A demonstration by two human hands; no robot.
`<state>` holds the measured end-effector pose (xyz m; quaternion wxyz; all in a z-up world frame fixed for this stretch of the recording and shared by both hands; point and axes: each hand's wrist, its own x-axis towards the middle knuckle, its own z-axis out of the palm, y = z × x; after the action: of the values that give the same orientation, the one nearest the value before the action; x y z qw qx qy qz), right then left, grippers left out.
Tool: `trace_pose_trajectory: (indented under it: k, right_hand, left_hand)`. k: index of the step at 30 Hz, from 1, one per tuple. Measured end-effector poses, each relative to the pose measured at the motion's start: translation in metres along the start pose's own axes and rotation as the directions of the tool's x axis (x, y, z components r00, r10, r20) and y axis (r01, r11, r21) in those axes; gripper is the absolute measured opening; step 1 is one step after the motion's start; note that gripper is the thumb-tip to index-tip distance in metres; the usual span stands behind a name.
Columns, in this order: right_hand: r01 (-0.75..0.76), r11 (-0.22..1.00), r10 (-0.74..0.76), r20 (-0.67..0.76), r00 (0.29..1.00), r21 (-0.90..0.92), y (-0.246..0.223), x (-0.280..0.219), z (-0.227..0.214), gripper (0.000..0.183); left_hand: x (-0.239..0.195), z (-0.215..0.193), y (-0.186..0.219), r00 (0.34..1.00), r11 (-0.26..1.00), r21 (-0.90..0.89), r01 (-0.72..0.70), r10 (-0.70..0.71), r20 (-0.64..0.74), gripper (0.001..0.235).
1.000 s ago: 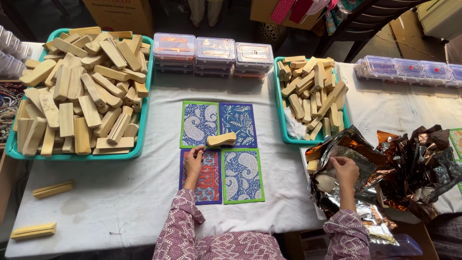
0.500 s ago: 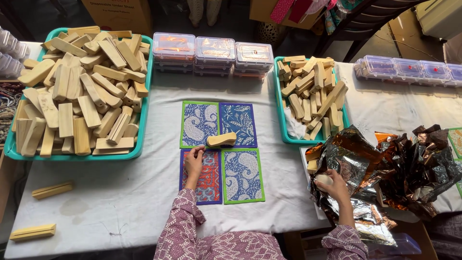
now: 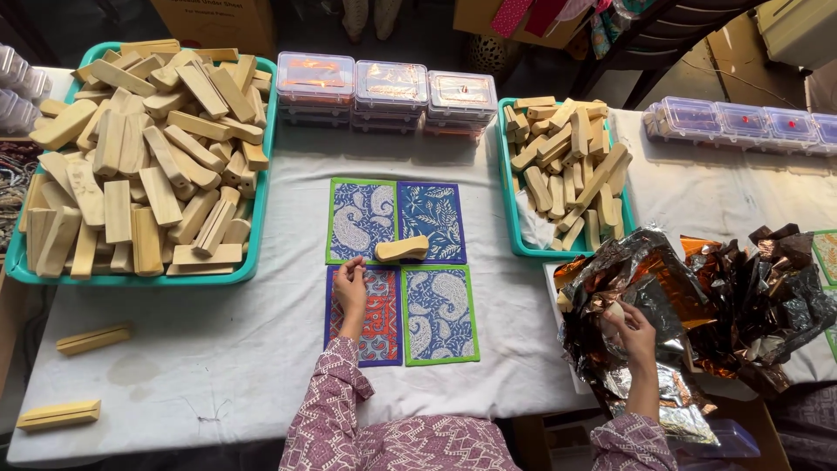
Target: The person wipes wooden blocks with a white cloth and wraps them in metallic foil. They handle the blocks one at a time, wiping each surface before wrapping and placing the finished items aside.
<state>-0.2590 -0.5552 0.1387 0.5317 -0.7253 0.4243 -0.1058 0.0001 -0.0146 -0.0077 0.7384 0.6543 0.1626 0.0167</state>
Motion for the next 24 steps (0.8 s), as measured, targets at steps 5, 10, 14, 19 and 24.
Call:
trace_pose_trajectory:
  k: [5, 10, 14, 19, 24]
  right_hand:
    - [-0.009, 0.992, 0.007, 0.014, 1.000, 0.125, 0.008, 0.016, -0.009, 0.071]
    - [-0.053, 0.860, -0.052, 0.191, 0.980, 0.508, 0.027, 0.026, 0.024, 0.070]
    - [-0.087, 0.877, -0.107, 0.369, 0.923, 0.472, 0.016, 0.005, 0.080, 0.065]
    - [-0.165, 0.928, 0.011, 0.418, 0.908, 0.334, -0.026, -0.029, 0.148, 0.058]
    - [-0.097, 0.881, -0.154, 0.475, 0.866, 0.462, -0.018, -0.023, 0.166, 0.060]
  left_hand:
    - [-0.038, 0.025, 0.059, 0.960, 0.952, 0.238, -0.194, 0.235, -0.155, 0.022]
    - [-0.095, 0.089, 0.119, 0.936, 0.922, 0.172, -0.346, 0.351, -0.002, 0.024]
    - [-0.148, 0.138, 0.136, 0.721, 0.984, 0.028, -0.175, 0.109, 0.684, 0.054]
    - [-0.178, 0.158, 0.154, 0.561, 0.993, -0.026, -0.112, 0.085, 0.823, 0.087]
    - [-0.142, 0.150, 0.089, 0.699, 0.997, -0.039, 0.066, -0.018, 0.715, 0.053]
